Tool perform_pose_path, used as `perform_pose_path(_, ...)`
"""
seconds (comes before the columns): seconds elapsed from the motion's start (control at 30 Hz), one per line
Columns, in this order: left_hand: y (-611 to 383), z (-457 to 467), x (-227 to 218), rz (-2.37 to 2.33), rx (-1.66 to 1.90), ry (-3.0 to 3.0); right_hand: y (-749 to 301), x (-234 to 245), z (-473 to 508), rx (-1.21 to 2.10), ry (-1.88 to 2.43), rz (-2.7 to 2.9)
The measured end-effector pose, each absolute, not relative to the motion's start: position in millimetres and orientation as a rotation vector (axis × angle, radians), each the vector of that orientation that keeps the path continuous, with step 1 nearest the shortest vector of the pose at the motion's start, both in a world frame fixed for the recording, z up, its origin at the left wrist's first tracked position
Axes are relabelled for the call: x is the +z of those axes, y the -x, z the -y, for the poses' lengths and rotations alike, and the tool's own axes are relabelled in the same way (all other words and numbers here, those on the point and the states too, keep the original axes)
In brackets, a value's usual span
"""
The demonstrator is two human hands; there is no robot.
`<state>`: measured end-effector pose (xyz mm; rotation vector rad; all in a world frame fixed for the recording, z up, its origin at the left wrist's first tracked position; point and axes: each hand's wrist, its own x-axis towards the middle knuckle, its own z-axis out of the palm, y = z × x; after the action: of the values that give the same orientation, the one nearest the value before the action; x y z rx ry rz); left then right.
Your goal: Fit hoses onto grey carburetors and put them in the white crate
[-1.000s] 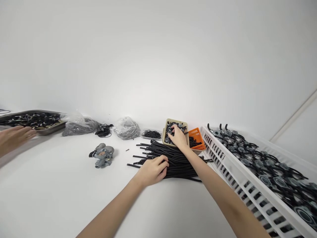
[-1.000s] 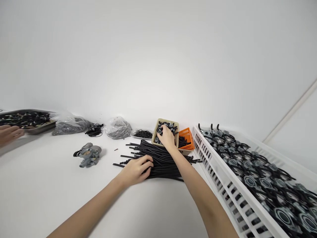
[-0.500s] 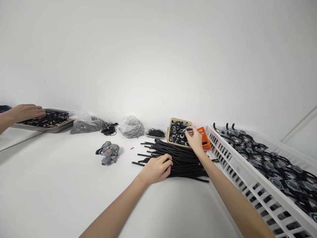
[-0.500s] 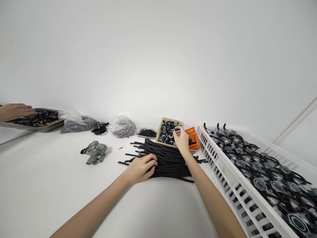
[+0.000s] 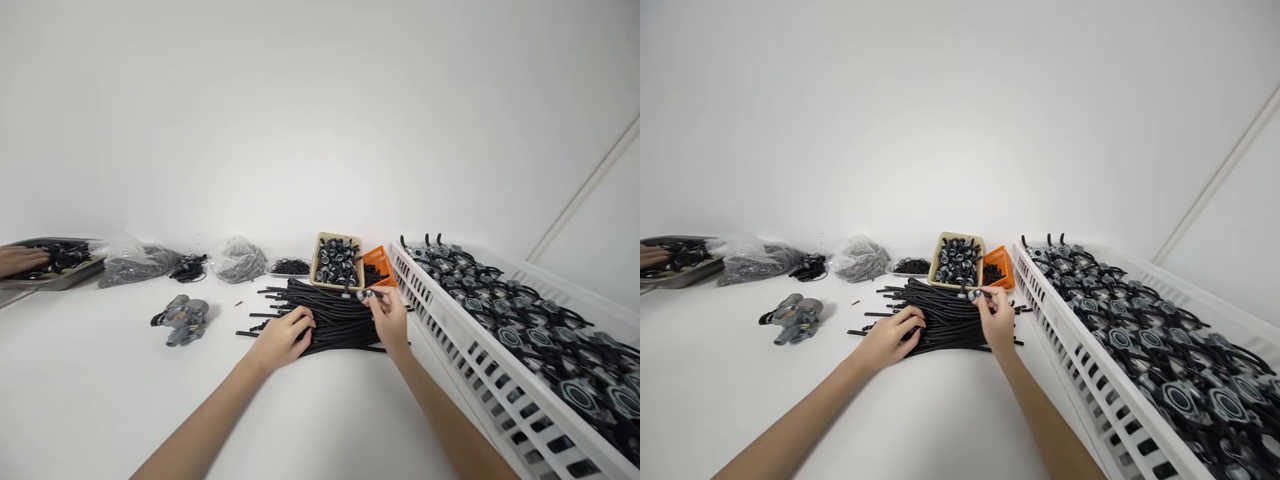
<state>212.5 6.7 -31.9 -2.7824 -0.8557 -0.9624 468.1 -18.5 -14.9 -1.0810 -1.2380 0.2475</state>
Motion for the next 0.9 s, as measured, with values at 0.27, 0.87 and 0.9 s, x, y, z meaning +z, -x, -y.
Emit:
perform_pose_path(0.27, -208.1, -6.3, -25.0, 0.908, -0.965, 2.8, -450.1, -25.5, 36.0, -0.146, 1.08, 1.792)
perform_pose_path(0.87, -35.8, 42.9, -16.3, 2.427, -0.409, 1.94, -460.2, -32.4, 26.2, -0.208, 1.082, 1.773)
perform_pose_path(0.9, -28.6, 41.4, -18.0, 2.45, -0.376, 1.923, -460.1, -33.0, 26.3, -0.209, 1.082, 1.776)
